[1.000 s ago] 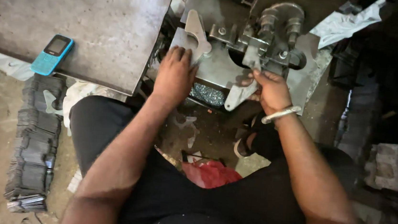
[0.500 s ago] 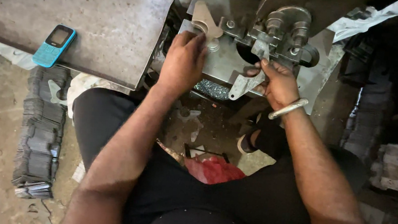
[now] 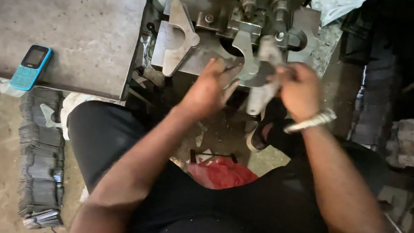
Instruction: Manually feeding metal sheets into a pressing machine to shape metal parts.
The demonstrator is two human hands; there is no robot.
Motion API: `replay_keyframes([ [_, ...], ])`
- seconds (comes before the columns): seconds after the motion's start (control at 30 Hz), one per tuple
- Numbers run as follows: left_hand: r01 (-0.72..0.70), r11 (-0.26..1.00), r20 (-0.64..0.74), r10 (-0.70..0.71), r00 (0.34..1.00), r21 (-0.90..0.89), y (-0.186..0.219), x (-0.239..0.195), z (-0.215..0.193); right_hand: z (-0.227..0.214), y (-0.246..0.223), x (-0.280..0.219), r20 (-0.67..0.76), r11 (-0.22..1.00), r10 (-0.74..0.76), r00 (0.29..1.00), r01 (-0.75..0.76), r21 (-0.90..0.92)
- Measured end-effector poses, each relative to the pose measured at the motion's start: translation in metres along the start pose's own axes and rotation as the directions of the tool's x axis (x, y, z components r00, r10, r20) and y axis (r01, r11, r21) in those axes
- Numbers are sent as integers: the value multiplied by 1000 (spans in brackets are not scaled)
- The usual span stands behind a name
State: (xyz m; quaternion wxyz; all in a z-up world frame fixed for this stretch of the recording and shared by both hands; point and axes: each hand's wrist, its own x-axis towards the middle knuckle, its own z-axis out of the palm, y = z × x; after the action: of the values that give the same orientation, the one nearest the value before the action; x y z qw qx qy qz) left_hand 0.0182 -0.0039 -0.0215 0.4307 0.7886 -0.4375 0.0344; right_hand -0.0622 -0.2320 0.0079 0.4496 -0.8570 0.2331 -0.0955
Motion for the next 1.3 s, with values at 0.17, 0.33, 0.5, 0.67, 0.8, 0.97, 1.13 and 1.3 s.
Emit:
replay_keyframes([
  [0.17,-45,995,-165,59,985,87,8,-2,23,-56,74,42,-138,964,-199,970,168,-207],
  [0.33,-49,971,-128,81,989,234,-8,-2,35,-54,66,88,-180,983,72,981,-39,180],
  [0.5,-82,962,-86,107,991,260,-9,-10,41,-32,98,122,-324,912,-353,878,245,-329],
  [0.67,-64,953,-67,87,994,296,-4,2,32,-19,55,85,-404,836,-475,782,258,-484],
  [0.8,-44,967,-122,76,990,249,0,-3,28,-5,35,31,-291,816,-543,788,414,-402],
  [0.97,-74,982,-104,93,990,175,0,-3,21,27,-5,-9,107,688,-659,745,653,-315],
  [1.13,-127,971,-129,155,980,203,2,-5,10,36,-13,-12,210,662,-616,760,643,-385],
  [1.3,204,979,5,-204,979,-15,47,2,-54,14,-35,-35,238,581,-722,649,756,-300],
])
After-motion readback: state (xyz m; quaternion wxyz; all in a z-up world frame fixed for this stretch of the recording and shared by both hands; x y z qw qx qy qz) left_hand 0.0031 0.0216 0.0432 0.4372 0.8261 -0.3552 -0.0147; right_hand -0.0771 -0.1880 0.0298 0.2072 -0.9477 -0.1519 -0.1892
